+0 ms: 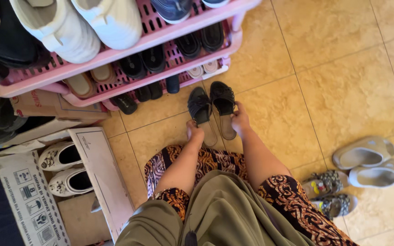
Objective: The person organizes a collection of shoes by picking up pairs from the floor and placing them onto a pink plastic shoe rack. The person handles various types of footwear, including sneakers, sandals, and slippers, arranging them on the rack's shelves.
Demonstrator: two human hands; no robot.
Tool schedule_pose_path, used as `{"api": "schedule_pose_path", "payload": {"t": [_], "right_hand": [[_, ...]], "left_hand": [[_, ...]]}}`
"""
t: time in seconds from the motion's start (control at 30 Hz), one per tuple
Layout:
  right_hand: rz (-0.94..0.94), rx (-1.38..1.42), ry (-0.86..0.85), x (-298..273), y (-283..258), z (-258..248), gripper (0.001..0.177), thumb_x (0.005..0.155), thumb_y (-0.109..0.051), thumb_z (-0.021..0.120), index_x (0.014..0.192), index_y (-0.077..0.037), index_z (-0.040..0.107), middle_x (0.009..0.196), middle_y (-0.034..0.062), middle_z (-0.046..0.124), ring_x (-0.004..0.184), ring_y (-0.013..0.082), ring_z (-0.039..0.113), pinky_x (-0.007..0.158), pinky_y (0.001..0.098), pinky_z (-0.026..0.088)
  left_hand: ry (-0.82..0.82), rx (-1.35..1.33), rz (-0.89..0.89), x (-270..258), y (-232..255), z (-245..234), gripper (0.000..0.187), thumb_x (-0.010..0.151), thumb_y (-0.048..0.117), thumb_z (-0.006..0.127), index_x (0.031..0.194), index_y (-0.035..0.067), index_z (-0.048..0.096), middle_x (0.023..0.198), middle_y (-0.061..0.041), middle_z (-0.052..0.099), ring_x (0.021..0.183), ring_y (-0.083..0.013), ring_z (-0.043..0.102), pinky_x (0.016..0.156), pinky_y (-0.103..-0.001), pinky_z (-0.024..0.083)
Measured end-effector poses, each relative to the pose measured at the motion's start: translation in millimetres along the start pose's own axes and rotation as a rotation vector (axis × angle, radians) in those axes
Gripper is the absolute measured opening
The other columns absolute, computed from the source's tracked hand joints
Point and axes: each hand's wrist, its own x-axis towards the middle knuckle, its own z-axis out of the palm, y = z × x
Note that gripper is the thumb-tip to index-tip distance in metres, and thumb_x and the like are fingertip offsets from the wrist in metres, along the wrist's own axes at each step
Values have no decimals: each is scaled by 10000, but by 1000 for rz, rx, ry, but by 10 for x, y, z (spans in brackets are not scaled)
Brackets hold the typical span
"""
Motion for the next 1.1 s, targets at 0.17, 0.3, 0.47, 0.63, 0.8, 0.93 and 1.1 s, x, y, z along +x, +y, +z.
{"api": "schedule_pose_path", "payload": {"t": [0.17, 0.3, 0.47, 0.63, 0.8, 0.93, 1.1], "right_hand": [[-103, -55, 62, 146, -59, 90, 648, 883, 9, 630, 1478, -202, 485, 970, 139, 721, 882, 287, 701, 783, 402, 554], [-30, -191, 138, 244, -265, 167, 655, 910, -43, 637, 1521, -219, 483, 1078, 194, 669, 995, 360, 655, 894, 447, 524], [-49, -194, 255, 236, -434, 173, 766, 795, -96, 771, 1496, -174, 471, 1346, 251, 479, 1247, 411, 496, 1058, 440, 427], [-162, -85, 356, 165, -527, 127, 743, 783, -153, 818, 1458, -131, 510, 1352, 236, 466, 1278, 411, 459, 1086, 452, 397], [-310, 12, 461, 87, -507, -173, 639, 819, -171, 814, 1401, -110, 559, 1286, 188, 545, 1215, 354, 521, 1017, 448, 463], [-294, 216, 496, -56, -328, -620, 561, 857, -151, 758, 1382, -95, 568, 1237, 130, 594, 1139, 264, 575, 876, 392, 533], [-261, 361, 627, -541, -50, -1459, 489, 896, -122, 725, 1362, -86, 582, 1221, 101, 612, 1102, 215, 590, 847, 352, 544]], "left_hand": [[79, 176, -73, 44, -13, 46, 640, 815, 34, 666, 1415, 63, 444, 1359, -204, 483, 1226, -328, 491, 1033, -388, 424], [164, 341, -100, 106, 210, 101, 671, 797, 58, 702, 1415, 64, 440, 1382, -215, 440, 1253, -348, 454, 1057, -392, 400], [271, 454, -18, 127, 435, 194, 714, 773, 87, 747, 1415, 64, 435, 1411, -229, 386, 1288, -372, 407, 1088, -397, 370], [166, 441, 173, -31, 530, 447, 738, 770, 111, 777, 1426, 72, 442, 1432, -236, 340, 1323, -387, 356, 1127, -420, 326], [-4, 365, 489, -320, 756, 850, 630, 815, 95, 769, 1393, 80, 517, 1391, -196, 429, 1313, -377, 395, 1134, -437, 343], [-244, 136, 614, -706, 937, 1263, 502, 904, 26, 620, 1394, 75, 523, 1367, -186, 458, 1158, -299, 571, 1022, -387, 498], [-452, 151, 764, -1554, 998, 1736, 469, 931, -5, 555, 1391, 79, 539, 1326, -160, 506, 1127, -260, 621, 961, -379, 543]]}}
